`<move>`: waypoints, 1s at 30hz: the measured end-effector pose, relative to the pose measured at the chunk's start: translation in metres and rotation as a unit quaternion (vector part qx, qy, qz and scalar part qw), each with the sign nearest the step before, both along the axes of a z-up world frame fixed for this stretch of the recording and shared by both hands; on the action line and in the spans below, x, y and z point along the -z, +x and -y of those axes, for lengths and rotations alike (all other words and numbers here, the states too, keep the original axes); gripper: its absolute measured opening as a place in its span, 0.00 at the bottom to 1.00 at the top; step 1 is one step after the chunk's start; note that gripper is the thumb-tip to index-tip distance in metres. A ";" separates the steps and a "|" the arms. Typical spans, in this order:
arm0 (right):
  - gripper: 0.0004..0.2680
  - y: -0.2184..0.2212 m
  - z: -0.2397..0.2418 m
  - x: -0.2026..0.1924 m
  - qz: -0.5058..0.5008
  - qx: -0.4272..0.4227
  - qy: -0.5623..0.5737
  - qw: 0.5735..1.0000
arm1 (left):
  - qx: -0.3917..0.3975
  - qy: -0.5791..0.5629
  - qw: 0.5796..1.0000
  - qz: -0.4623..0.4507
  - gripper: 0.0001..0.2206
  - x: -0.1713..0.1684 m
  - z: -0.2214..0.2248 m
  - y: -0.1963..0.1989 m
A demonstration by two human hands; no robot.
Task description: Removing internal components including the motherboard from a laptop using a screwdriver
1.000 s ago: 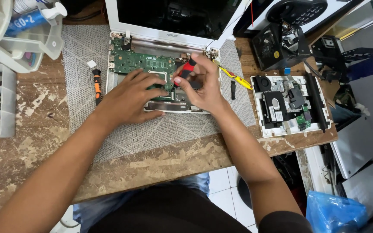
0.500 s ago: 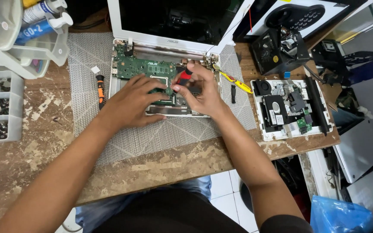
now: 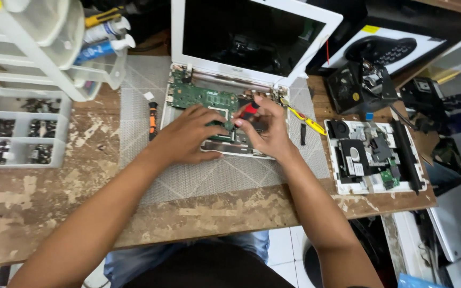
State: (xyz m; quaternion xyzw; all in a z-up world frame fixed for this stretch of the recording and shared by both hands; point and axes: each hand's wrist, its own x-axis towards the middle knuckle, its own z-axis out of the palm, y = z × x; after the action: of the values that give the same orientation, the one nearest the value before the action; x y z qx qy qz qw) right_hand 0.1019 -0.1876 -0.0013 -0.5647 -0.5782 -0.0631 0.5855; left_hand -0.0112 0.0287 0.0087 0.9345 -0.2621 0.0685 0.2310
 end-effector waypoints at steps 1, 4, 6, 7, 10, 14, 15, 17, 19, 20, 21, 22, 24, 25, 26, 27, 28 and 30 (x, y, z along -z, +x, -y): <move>0.24 0.000 0.000 0.000 0.002 -0.004 0.003 1.000 | -0.004 0.003 1.000 0.002 0.22 0.002 0.000 0.000; 0.24 0.001 -0.001 0.003 0.025 0.018 -0.007 1.000 | -0.002 0.004 1.000 0.030 0.23 0.003 -0.001 -0.001; 0.24 0.006 0.000 0.013 0.042 0.038 -0.004 0.998 | 0.001 -0.013 1.000 -0.010 0.21 -0.001 0.000 -0.001; 0.24 0.005 0.000 0.013 0.043 0.037 -0.002 0.998 | 0.000 -0.011 1.000 -0.009 0.21 -0.005 0.000 -0.002; 0.23 0.001 0.000 0.008 0.061 0.061 -0.011 0.996 | -0.003 -0.007 0.999 -0.043 0.20 -0.011 0.001 -0.002; 0.22 0.000 -0.001 0.000 0.027 0.032 -0.007 0.999 | -0.003 0.002 0.999 -0.049 0.21 -0.014 0.002 -0.003; 0.22 0.001 -0.001 0.001 0.013 0.020 -0.005 1.000 | -0.005 0.002 0.998 -0.057 0.21 -0.015 0.002 -0.004; 0.23 0.004 0.001 0.001 -0.008 0.007 -0.004 1.000 | -0.005 0.008 0.998 -0.057 0.22 -0.016 0.002 -0.003; 0.24 0.004 0.002 0.002 -0.029 -0.004 -0.004 1.000 | -0.004 0.014 0.998 -0.058 0.22 -0.015 0.002 -0.003; 0.24 0.003 0.001 0.001 -0.036 -0.003 0.001 0.999 | -0.004 0.012 0.999 -0.053 0.22 -0.015 0.002 -0.003; 0.24 0.002 0.001 0.001 -0.043 -0.002 0.006 0.999 | -0.004 0.009 0.999 -0.048 0.22 -0.014 0.002 -0.002; 0.24 0.002 0.001 0.002 -0.043 -0.002 0.006 0.999 | -0.003 0.009 0.999 -0.048 0.22 -0.015 0.002 -0.003; 0.24 0.000 0.002 0.004 -0.044 0.002 0.009 0.999 | -0.007 0.006 0.998 -0.061 0.21 -0.017 0.003 -0.004; 0.24 0.004 0.002 0.009 -0.044 0.002 0.008 0.999 | -0.007 0.005 0.998 -0.061 0.21 -0.019 0.003 -0.004; 0.24 0.007 0.002 0.014 -0.029 0.003 0.003 1.000 | -0.008 0.004 0.998 -0.067 0.21 -0.020 0.003 -0.004; 0.24 0.010 0.003 0.018 -0.014 0.005 -0.002 1.000 | -0.009 0.003 0.997 -0.072 0.21 -0.021 0.003 -0.004; 0.24 0.009 0.003 0.018 -0.014 0.006 -0.003 1.000 | -0.009 0.002 0.997 -0.072 0.21 -0.019 0.004 -0.004; 0.24 0.008 0.004 0.019 -0.011 0.011 -0.008 1.000 | -0.014 0.010 0.999 -0.051 0.22 -0.016 0.003 -0.004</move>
State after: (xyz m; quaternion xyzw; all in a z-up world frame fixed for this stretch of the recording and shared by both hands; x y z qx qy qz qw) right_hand 0.1101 -0.1914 -0.0198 -0.5764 -0.5657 -0.0590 0.5867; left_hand -0.0150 0.0256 0.0244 0.9427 -0.2373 0.0212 0.2336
